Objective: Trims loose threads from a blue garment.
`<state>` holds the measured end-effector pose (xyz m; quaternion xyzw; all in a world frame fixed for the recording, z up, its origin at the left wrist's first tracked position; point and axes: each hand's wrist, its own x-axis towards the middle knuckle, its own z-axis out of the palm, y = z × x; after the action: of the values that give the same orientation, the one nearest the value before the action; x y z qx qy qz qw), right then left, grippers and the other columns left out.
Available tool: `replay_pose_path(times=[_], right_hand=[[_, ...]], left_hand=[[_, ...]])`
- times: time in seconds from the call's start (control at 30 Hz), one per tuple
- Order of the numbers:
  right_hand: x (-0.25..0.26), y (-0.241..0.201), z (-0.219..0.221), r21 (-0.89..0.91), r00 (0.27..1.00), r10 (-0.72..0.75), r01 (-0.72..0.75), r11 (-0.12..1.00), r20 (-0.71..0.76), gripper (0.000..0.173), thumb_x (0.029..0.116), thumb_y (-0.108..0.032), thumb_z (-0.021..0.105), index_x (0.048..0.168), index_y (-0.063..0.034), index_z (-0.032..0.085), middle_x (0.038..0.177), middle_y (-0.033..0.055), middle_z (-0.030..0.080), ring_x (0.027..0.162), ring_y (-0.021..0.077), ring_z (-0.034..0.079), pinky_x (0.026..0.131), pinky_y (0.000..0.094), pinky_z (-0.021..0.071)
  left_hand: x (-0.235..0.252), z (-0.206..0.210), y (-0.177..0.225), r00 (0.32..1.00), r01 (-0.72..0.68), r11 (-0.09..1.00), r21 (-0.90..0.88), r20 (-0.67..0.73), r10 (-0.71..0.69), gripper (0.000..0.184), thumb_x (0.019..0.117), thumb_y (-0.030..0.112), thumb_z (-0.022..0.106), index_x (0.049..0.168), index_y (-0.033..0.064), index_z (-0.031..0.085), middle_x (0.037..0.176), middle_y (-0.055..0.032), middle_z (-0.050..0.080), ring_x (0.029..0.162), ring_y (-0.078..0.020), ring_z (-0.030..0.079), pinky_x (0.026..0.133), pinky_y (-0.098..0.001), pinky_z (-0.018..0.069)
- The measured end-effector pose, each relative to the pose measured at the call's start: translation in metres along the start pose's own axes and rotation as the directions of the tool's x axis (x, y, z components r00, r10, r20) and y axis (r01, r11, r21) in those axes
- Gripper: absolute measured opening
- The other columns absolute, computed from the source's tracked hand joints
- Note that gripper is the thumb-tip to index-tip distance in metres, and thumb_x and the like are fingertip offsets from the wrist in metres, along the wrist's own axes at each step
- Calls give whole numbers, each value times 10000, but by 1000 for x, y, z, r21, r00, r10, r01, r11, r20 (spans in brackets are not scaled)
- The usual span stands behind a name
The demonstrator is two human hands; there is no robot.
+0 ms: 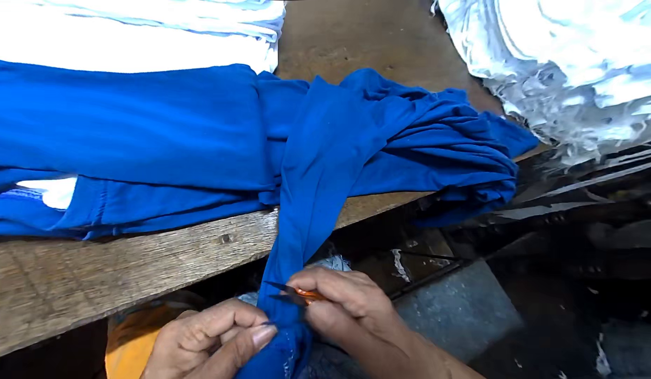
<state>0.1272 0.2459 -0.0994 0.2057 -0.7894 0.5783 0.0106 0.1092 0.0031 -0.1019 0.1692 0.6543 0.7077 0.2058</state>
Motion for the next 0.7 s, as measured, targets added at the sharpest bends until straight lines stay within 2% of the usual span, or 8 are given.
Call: replay_pose_path(times=[0.07,0.17,0.27,0.4,0.7], right_hand=[[-10,3,-13,24,997,-15,13,1000,80,462,1132,-296,358,1091,10,702,846,50,649,744,57,586,679,217,510],[-23,3,-20,-89,986,-48,63,994,160,414,1126,-261,387,1044,-2,699,820,84,657,740,125,626,651,266,515],[-28,2,-16,-170,987,-48,74,983,154,404,1124,-282,402,1015,-25,695,801,78,657,723,141,632,622,281,505],[-26,3,-8,-159,990,-68,88,983,127,393,1121,-273,419,1026,-17,702,822,82,678,745,135,650,645,272,522],[-20,-1,7,-185,989,-98,118,976,111,359,1105,-251,470,960,-20,704,762,72,658,693,138,630,607,276,497]], left_hand=[[-1,-3,0,1000,-11,1000,-21,-19,11,100,989,103,664,1012,41,739,827,-5,725,709,-45,662,649,-208,563],[2,-2,0,998,-53,998,-24,-40,52,127,1013,109,631,1036,40,735,882,-21,741,766,-62,688,694,-215,583],[5,1,2,996,-77,997,-25,-38,76,157,1030,108,601,1053,34,737,928,-29,746,815,-75,699,739,-226,591],[5,4,3,995,-98,995,-17,-36,97,157,1028,95,599,1051,26,738,919,-29,745,800,-68,694,725,-221,586],[4,4,2,992,-123,992,17,-5,123,159,1029,103,602,1041,29,742,940,-29,744,834,-65,693,752,-220,583]])
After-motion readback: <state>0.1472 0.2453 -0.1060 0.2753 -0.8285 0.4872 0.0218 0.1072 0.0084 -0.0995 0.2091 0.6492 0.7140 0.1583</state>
